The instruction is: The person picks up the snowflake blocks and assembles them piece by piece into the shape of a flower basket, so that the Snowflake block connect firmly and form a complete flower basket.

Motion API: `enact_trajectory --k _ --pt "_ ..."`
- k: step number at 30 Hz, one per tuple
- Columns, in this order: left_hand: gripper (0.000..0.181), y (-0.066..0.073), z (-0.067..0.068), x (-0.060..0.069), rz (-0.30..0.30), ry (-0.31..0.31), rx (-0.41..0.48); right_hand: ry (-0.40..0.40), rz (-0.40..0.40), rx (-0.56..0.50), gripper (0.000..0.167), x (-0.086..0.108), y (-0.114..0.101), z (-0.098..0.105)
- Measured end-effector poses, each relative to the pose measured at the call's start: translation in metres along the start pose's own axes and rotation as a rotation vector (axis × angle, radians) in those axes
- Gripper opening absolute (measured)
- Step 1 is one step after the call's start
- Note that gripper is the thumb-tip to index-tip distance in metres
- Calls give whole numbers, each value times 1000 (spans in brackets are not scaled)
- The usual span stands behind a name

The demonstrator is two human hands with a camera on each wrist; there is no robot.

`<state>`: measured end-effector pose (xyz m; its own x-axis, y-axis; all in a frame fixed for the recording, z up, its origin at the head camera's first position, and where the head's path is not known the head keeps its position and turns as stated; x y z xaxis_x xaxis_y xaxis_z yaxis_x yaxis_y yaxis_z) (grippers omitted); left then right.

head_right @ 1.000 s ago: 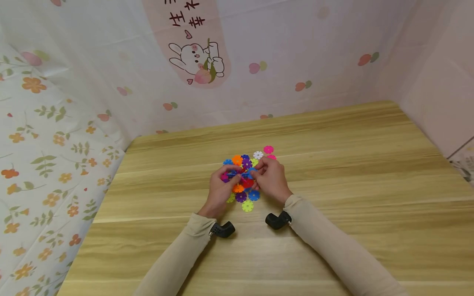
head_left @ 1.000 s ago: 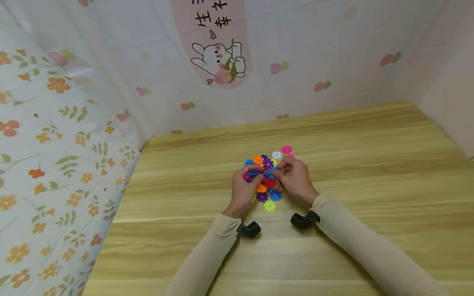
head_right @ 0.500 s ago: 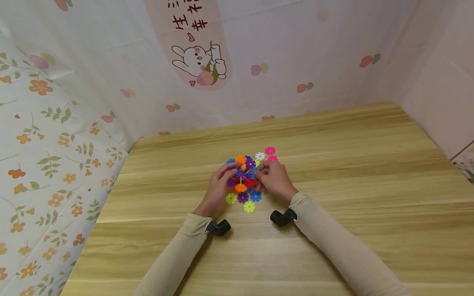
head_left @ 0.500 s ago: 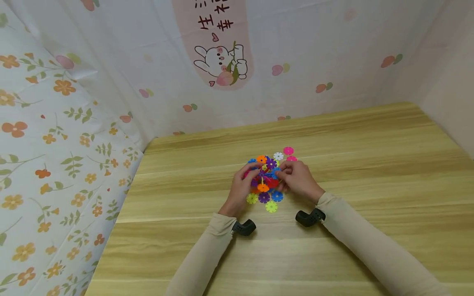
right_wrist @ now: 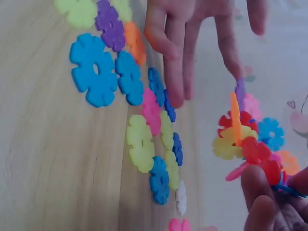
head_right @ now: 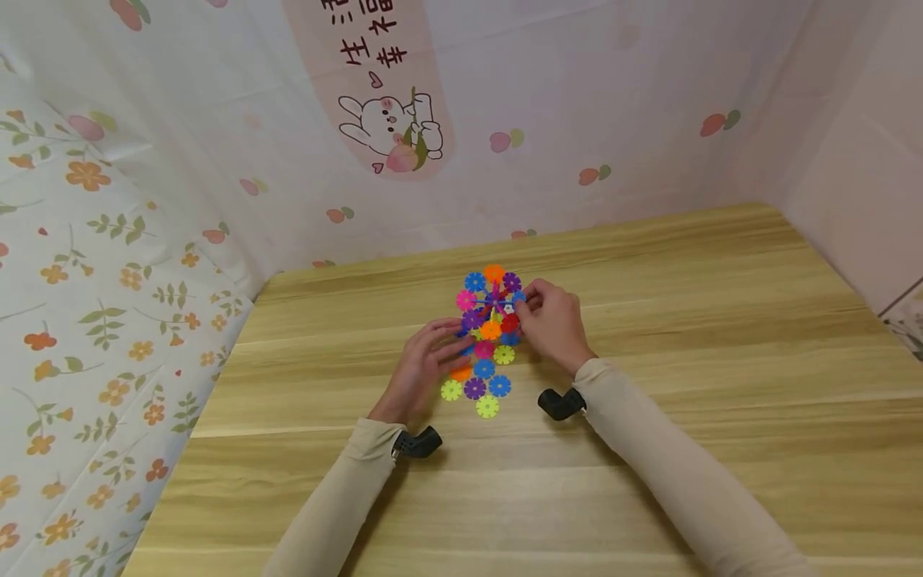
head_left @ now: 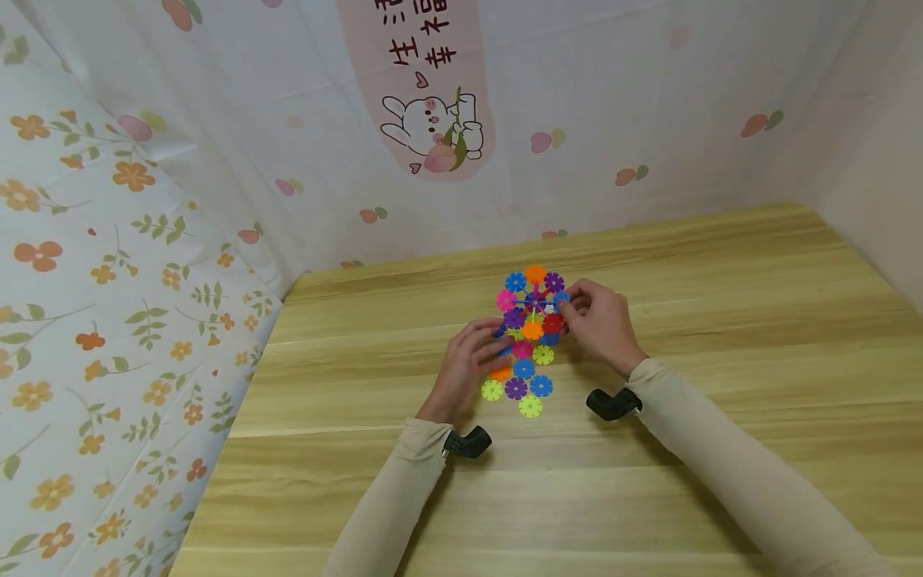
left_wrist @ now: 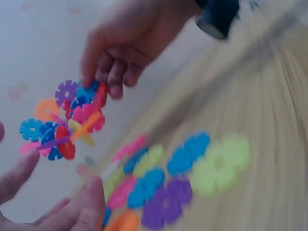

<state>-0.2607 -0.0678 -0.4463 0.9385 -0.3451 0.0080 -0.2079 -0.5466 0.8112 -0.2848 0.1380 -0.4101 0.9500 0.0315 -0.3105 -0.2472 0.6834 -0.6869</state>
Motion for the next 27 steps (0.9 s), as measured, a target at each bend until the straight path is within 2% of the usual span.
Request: enact_trajectory --k 3,6,10,13,15,18,21,24,27 --pt "39 -1 -3 0 53 27 23 73 68 42 9 2 -4 0" --pt "42 -3 -7 -1 145 68 105 135 179 116 9 6 -9 -2" --pt "50 -6 -11 0 259 110 317 199 381 210 10 15 -18 -7" --pt "55 -6 -14 1 311 89 464 252 549 276 14 21 -26 -9" --pt "57 -5 -16 0 326 70 522 275 642 314 19 25 -29 -9" --pt "63 -2 -17 -2 300 64 550 283 715 349 24 29 -31 -10" --pt "68 3 -15 -4 221 106 523 253 745 360 28 31 -31 -10" --pt "59 8 -15 -5 134 128 454 203 750 336 31 32 -31 -10" --pt "44 12 -16 -7 66 70 342 168 755 317 31 33 -33 -10"
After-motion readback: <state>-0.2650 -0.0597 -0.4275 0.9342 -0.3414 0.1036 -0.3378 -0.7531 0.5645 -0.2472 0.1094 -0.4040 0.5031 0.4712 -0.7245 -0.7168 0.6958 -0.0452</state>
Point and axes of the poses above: each hand's wrist, its own x-axis away from the middle knuckle, its own z-axis out of the back of the hand, y = z × x, the point moved 4 cm from there along -x, towards the middle knuckle, and after that the axes turned 14 degrees about x, right-handed, at the moved point
